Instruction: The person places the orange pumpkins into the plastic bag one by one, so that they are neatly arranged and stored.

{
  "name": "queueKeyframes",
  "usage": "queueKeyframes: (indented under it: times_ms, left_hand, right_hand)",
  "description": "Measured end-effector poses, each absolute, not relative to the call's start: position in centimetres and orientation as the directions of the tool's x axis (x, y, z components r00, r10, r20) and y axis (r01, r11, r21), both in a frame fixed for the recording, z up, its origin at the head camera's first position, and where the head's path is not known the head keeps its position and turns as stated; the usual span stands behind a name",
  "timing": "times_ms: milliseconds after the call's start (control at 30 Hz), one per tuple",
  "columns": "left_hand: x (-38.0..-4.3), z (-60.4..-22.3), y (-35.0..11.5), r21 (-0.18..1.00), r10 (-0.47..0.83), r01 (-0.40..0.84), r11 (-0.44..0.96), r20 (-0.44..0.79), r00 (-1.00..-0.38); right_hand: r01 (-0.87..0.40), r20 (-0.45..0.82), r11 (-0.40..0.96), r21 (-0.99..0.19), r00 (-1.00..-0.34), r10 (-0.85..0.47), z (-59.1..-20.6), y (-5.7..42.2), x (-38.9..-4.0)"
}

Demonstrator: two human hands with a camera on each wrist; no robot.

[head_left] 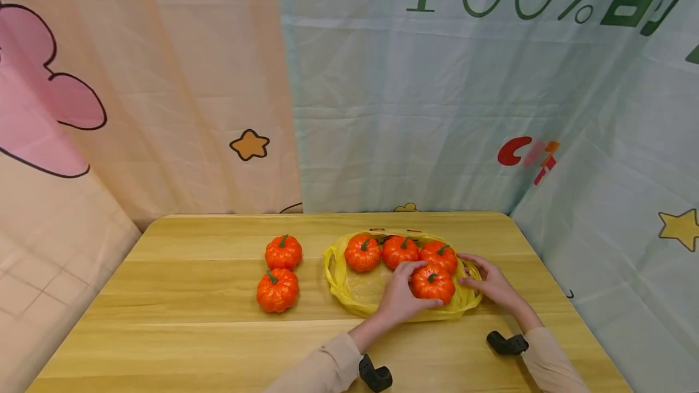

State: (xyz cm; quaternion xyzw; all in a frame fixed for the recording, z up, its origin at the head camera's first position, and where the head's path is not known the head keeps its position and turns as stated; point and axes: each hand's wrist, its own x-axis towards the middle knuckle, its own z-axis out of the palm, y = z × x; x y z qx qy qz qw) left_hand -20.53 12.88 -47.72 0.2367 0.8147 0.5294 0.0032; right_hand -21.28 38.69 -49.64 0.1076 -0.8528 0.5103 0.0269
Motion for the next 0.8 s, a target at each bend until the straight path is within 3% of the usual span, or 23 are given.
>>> queueKeyframes:
  times_ms: [800]
  left_hand:
    - [-20.4, -48.9, 13.8, 0.844, 0.415, 0.400, 0.357, 0.240, -0.877]
  right_hand:
    - [-0.275, 0.209, 0.435, -0.857, -0.958, -0.194, -49.7, 38.9, -21.4]
